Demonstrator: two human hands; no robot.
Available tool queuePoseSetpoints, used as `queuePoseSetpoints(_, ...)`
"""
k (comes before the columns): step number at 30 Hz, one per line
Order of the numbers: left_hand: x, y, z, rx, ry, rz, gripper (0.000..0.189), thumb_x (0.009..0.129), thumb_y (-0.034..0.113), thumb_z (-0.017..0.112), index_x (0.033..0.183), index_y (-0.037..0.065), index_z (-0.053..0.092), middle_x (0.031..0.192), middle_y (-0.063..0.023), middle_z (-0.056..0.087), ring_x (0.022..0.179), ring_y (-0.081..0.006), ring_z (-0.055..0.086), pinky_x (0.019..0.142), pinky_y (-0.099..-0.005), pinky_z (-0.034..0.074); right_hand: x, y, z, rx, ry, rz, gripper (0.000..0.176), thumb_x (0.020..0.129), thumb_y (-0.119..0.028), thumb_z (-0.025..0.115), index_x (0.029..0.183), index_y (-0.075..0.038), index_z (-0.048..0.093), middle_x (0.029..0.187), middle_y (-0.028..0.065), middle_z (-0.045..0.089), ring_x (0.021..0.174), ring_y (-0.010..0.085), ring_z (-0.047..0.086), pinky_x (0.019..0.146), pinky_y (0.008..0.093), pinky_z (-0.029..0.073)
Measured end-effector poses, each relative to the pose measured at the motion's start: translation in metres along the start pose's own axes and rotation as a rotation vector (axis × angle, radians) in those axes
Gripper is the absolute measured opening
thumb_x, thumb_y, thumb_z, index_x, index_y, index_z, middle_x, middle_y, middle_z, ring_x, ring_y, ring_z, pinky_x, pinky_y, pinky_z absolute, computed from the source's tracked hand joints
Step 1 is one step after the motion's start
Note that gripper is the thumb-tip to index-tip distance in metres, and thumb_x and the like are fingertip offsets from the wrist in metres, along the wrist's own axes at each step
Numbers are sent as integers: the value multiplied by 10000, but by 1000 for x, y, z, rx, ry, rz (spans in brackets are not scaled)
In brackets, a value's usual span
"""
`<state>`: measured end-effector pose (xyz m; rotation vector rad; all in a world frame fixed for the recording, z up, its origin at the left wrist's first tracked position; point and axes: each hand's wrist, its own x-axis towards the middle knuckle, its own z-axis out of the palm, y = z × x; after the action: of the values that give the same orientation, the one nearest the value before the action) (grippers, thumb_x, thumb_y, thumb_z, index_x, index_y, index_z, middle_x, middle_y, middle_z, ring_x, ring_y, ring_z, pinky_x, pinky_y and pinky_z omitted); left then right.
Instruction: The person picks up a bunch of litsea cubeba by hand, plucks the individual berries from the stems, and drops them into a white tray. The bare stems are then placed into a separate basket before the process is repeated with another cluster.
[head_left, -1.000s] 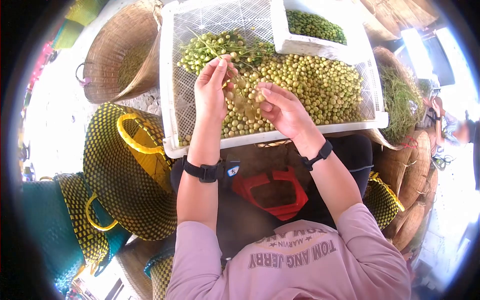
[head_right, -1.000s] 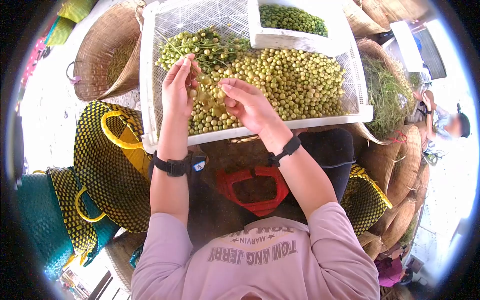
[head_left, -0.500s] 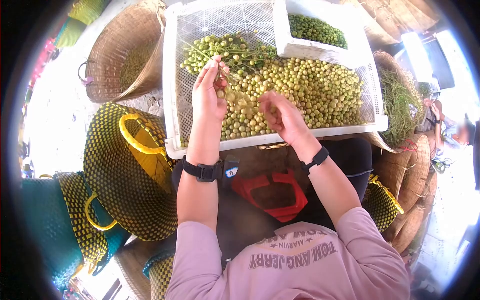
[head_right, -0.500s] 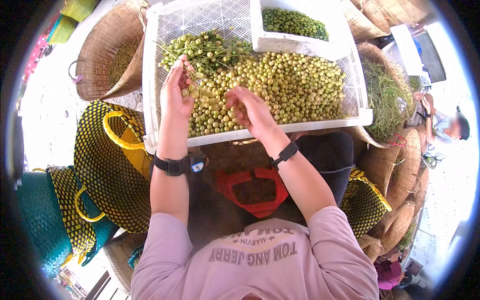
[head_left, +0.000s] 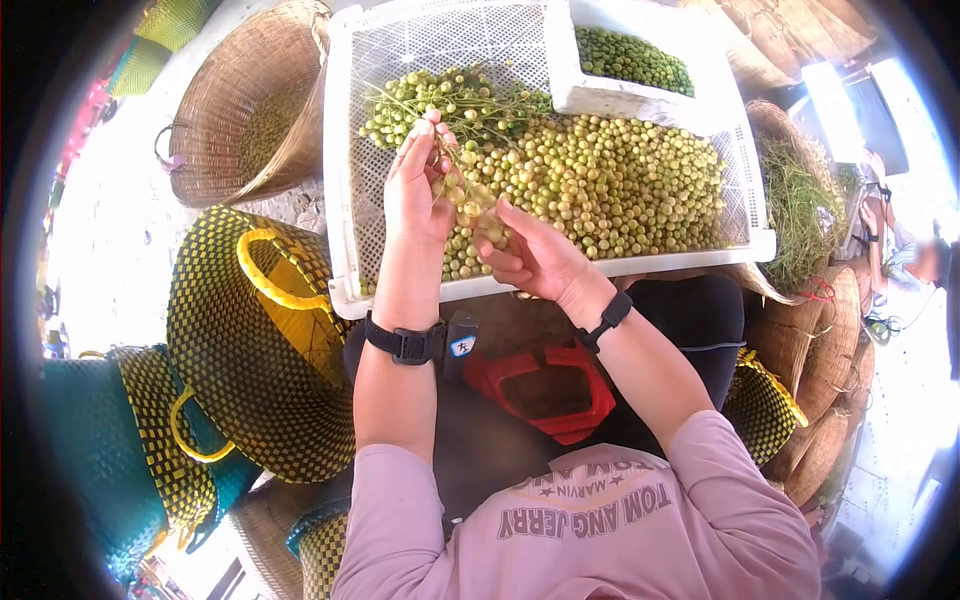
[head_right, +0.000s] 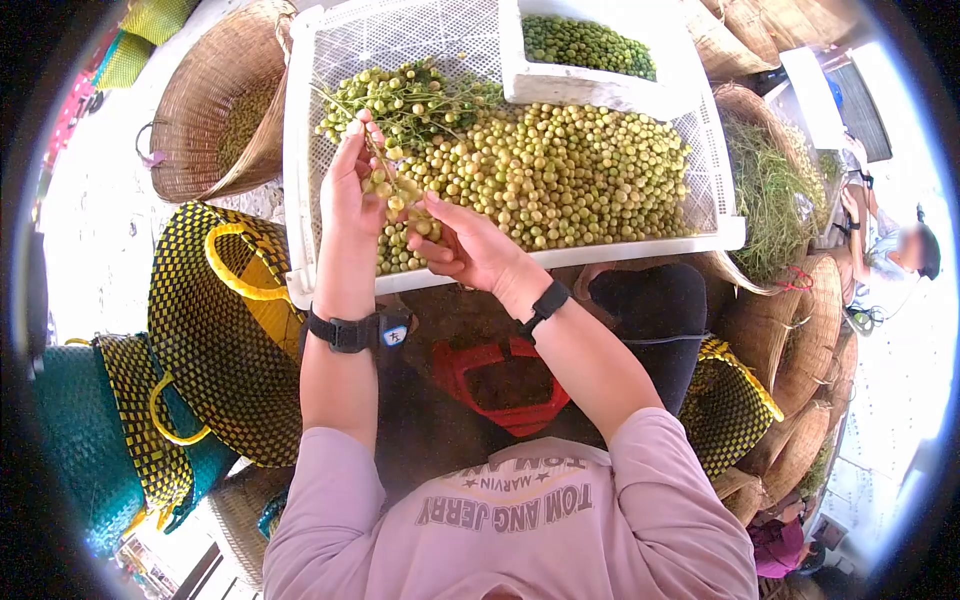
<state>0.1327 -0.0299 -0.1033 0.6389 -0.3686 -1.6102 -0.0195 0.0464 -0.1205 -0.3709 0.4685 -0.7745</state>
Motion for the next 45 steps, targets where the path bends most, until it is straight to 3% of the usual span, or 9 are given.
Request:
queuePoseSetpoints(4, 0, 5, -3, -22, -12, -2, 194, 914, 140, 593, 1077, 39, 622, 861, 4, 623, 713, -61, 557, 563, -178, 423, 1, -1, 4, 160, 36, -33, 264, 951, -373, 510, 989, -113, 541, 787, 10, 513, 535, 57, 370, 384, 169, 254)
queuePoseSetpoints(12, 10, 13, -10, 197, 214, 334, 170, 921, 144, 590, 1056, 46, 626, 873, 2, 633, 751, -77, 602, 574, -179, 444, -3, -10, -8, 107, 374, -242, 184, 952, -280, 503, 838, -139, 471, 745, -18, 445, 555, 75, 372, 408, 202, 260)
queuePoseSetpoints(22, 10, 8, -9, -36, 85, 135, 166, 919, 131, 583, 1053, 40, 617, 861, -6, 613, 735, -63, 571, 546, -167, 430, 11, -9, 4, 10, 212, -1, 389, 947, -445, 492, 1060, -85, 588, 728, -20, 580, 539, 41, 412, 406, 187, 236)
queuePoseSetpoints(30, 13, 8, -14, 9, 81, 218, 171, 910, 143, 599, 1048, 44, 620, 856, -3, 623, 737, -72, 579, 563, -169, 428, 5, -7, 2, 54, 178, -128, 174, 924, -232, 568, 1037, -99, 571, 784, -5, 507, 578, 51, 404, 418, 170, 272)
queuePoseSetpoints(32, 14, 10, -17, 29, 88, 277, 173, 910, 146, 601, 1049, 46, 620, 856, -2, 623, 740, -75, 582, 566, -168, 427, 0, -13, 2, -40, 352, -251, 152, 925, -221, 561, 1015, -100, 573, 778, -8, 512, 574, 49, 403, 421, 172, 274)
queuePoseSetpoints(34, 13, 13, -16, 9, 86, 260, 174, 908, 152, 606, 1042, 43, 621, 855, -1, 623, 740, -74, 584, 563, -171, 434, -8, -32, 14, -269, 534, -402, 184, 963, -244, 493, 899, -88, 568, 751, -9, 574, 526, 49, 425, 428, 171, 314)
queuePoseSetpoints(39, 7, 13, -8, -6, 45, 188, 183, 923, 148, 575, 1067, 37, 600, 855, -12, 602, 716, -77, 577, 545, -186, 452, -11, -77, -22, -2009, 818, -1080, 320, 951, -352, 513, 949, -49, 618, 922, 73, 655, 864, 201, 611, 774, 356, 474)
queuePoseSetpoints(40, 4, 13, -5, -12, -5, 161, 191, 930, 146, 559, 1082, 36, 592, 859, -14, 597, 718, -82, 573, 544, -189, 454, -13, -78, -16, -2011, 823, -1086, 320, 951, -352, 513, 949, -49, 618, 922, 73, 655, 864, 201, 611, 774, 356, 474)
queuePoseSetpoints(45, -1, 3, 6, 1, -60, 113, 192, 943, 136, 533, 1102, 44, 588, 858, -9, 593, 767, -99, 562, 611, -216, 474, -5, -36, 17, -851, 511, -301, 383, 973, -438, 436, 1031, -97, 601, 862, 45, 633, 782, 131, 575, 676, 280, 466)
